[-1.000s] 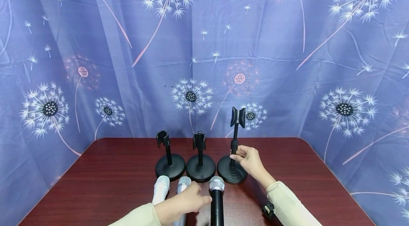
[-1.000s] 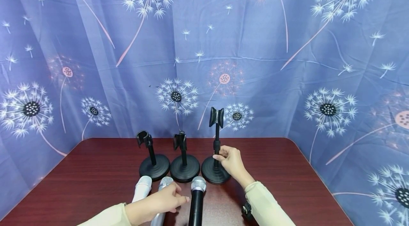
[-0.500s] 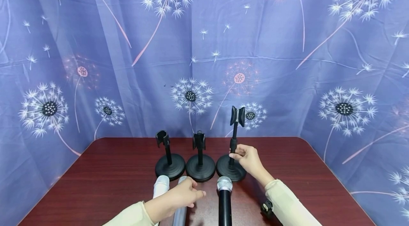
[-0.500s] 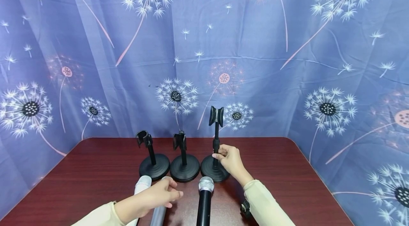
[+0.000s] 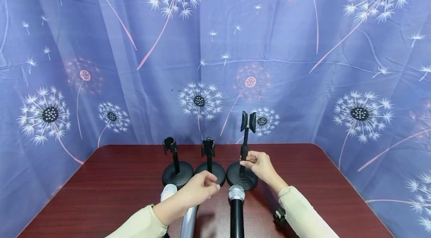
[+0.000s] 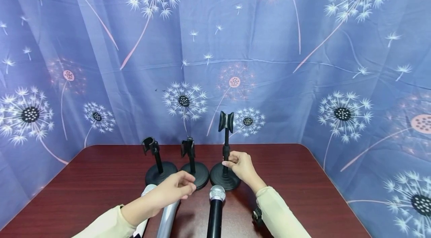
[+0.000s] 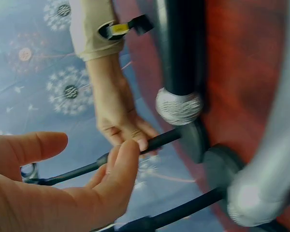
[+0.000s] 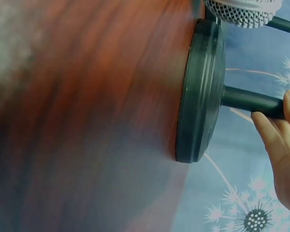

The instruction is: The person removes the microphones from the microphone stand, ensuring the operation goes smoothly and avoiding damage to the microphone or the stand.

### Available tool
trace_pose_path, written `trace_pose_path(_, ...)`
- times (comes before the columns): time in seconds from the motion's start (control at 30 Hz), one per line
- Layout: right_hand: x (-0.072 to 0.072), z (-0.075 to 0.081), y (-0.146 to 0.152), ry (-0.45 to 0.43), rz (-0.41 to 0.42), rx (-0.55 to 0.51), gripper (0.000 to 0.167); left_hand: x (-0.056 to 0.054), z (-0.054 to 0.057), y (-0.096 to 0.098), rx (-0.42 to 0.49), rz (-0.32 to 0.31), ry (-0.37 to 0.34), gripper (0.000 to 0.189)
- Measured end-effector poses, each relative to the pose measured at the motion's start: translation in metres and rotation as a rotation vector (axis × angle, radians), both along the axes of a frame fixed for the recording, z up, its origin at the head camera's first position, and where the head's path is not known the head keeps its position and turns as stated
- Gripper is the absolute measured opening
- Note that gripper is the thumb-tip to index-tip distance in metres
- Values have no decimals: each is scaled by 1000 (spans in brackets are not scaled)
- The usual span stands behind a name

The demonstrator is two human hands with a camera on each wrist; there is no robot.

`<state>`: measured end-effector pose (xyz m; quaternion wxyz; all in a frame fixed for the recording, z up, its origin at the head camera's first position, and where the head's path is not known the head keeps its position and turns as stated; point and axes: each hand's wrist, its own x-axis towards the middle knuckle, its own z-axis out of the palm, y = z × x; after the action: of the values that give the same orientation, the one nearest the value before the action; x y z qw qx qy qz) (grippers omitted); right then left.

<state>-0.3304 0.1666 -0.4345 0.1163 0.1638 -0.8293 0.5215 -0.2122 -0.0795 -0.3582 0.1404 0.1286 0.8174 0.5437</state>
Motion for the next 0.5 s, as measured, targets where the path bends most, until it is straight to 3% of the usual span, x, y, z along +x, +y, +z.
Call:
trace_pose_path(0.1,-1,1,2,11,26,13,11,-3,9,5,26,-5,45,31)
trace_pose_path(0.33,-2,1,4,22,55,0,10,-9,23,18,147,6,246,31)
trace_pose_path(0.5,-3,-1,5,29,93,-32,12,-22,30,28,278,41,289,30)
